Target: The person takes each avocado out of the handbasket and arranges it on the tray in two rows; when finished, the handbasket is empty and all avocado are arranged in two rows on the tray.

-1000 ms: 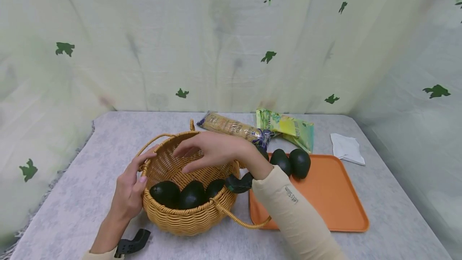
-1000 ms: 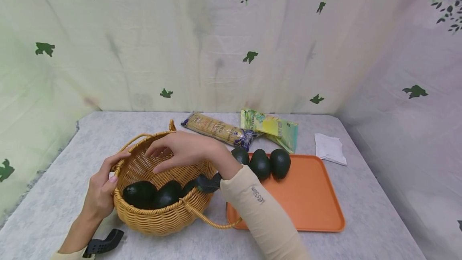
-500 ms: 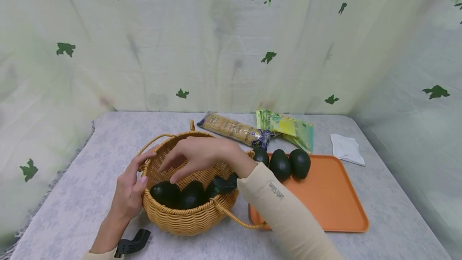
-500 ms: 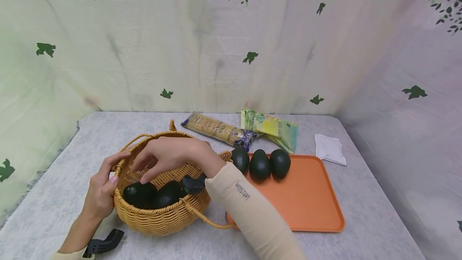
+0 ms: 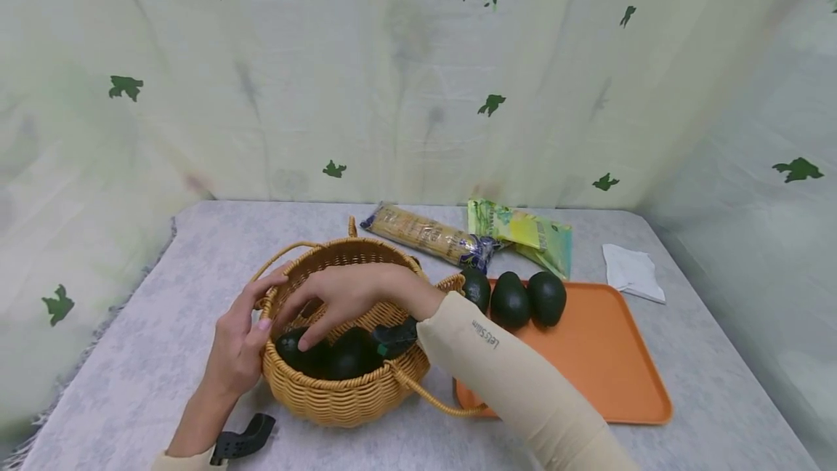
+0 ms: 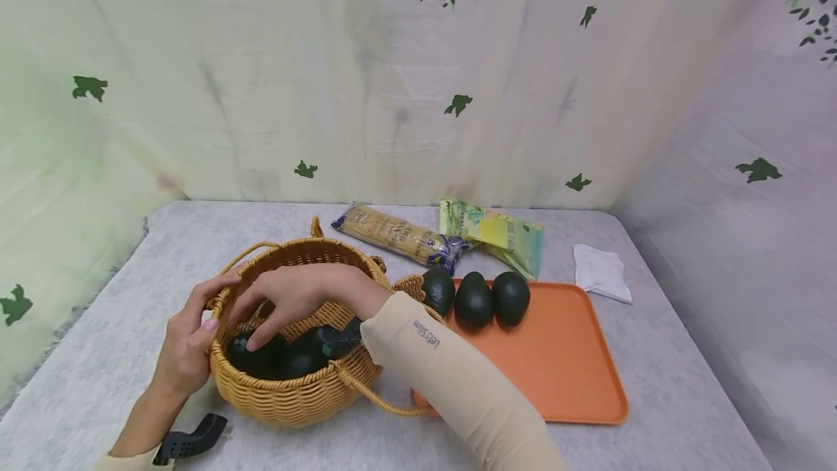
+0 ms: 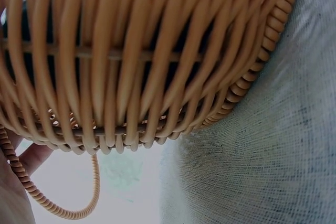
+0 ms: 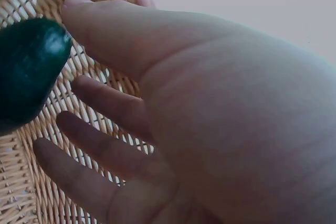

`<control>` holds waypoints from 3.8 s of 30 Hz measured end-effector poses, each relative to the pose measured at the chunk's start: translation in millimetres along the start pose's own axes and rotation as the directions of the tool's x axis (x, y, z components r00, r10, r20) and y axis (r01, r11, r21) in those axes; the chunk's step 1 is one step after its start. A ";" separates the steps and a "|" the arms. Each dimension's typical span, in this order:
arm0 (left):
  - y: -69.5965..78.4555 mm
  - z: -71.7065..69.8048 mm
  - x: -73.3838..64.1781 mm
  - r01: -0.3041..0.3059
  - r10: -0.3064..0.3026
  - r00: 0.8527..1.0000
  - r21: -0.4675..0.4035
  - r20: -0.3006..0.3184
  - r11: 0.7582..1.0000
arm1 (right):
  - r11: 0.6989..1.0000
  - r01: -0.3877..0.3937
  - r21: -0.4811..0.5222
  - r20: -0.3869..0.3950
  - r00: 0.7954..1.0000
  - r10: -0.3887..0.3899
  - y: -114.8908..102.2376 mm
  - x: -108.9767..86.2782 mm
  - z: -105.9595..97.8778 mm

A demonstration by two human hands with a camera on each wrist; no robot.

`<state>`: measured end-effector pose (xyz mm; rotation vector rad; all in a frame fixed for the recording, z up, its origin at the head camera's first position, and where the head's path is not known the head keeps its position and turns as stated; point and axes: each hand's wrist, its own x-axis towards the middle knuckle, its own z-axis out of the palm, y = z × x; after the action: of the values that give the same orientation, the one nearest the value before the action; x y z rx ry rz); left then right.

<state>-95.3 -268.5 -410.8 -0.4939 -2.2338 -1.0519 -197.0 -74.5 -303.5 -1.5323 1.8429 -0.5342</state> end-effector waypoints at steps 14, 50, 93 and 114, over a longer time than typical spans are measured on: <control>-2.6 0.4 1.4 -0.054 0.053 0.998 -0.011 -0.025 0.999 | 1.000 0.016 0.010 0.040 0.999 -0.016 7.1 7.0 6.1; -0.2 1.0 -1.0 -0.017 0.017 1.000 0.010 -0.009 1.000 | 0.987 -0.125 -0.101 -0.017 0.992 0.124 11.9 5.0 10.1; -2.2 3.2 -1.5 0.039 -0.039 0.999 0.013 0.019 0.999 | 0.971 -0.099 -0.219 -0.096 0.992 0.080 -2.8 -25.8 -4.8; -0.6 2.1 0.0 -0.036 0.036 0.999 -0.011 -0.017 0.999 | 0.988 -0.037 -0.151 -0.251 0.968 -0.002 -7.2 -64.9 -1.6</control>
<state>-96.4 -267.3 -412.1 -0.5264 -2.1968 -1.0470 -187.7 -13.3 -282.3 -1.6081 2.1319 -0.6128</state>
